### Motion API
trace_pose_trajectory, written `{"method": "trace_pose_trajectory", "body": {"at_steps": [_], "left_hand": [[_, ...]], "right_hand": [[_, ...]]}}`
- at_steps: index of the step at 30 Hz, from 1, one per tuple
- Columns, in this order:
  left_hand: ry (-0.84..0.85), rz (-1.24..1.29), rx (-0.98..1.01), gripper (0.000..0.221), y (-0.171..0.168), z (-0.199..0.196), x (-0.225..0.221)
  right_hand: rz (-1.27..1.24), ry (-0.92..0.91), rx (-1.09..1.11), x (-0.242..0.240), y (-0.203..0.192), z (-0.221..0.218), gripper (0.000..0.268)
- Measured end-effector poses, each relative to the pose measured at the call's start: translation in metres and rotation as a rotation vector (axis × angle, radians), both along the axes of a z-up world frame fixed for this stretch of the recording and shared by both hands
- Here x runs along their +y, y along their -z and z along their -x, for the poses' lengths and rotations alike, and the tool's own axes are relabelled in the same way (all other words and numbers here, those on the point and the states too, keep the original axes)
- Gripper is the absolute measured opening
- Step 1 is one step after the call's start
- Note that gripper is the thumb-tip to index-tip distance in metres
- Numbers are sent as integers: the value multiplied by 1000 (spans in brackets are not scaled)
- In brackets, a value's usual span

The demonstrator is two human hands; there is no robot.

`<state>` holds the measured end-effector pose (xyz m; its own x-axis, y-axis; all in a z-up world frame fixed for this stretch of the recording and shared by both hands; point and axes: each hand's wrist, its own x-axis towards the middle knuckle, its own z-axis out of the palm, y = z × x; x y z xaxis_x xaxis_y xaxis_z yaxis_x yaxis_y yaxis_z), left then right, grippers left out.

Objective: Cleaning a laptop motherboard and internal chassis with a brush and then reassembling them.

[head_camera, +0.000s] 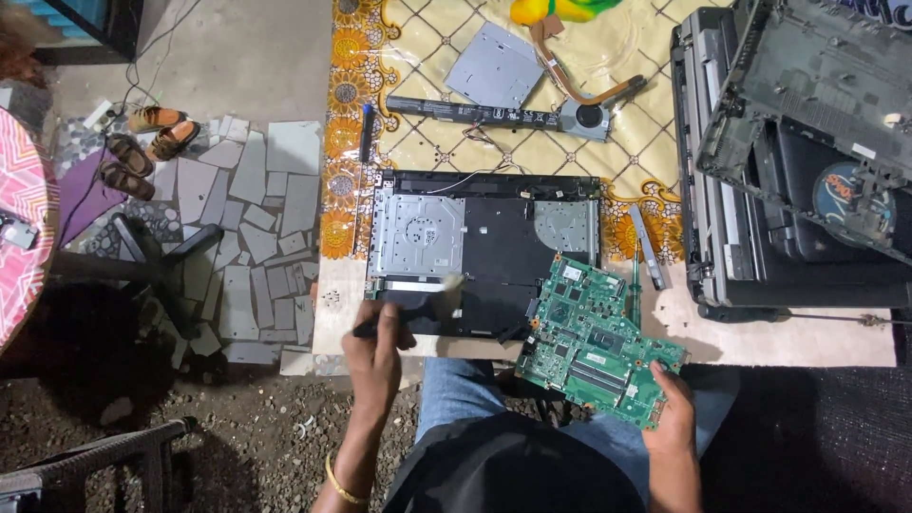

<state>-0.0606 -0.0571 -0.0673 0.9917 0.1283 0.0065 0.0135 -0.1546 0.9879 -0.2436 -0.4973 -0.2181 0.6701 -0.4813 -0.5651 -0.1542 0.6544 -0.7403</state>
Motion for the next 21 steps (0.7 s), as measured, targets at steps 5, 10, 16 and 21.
{"method": "trace_pose_trajectory", "body": {"at_steps": [5, 10, 16, 21], "left_hand": [[81, -31, 4, 26, -1, 16, 20], [-115, -150, -26, 24, -23, 17, 47], [-145, -516, -161, 41, -22, 16, 54], [-238, -527, -306, 44, -24, 22, 50]], "right_hand": [[6, -22, 5, 6, -11, -7, 22], [-3, -43, -3, 5, -12, -12, 21], [-12, -6, 35, 6, -18, -15, 19], [-26, 32, 80, 10, -23, -20, 24]]}}
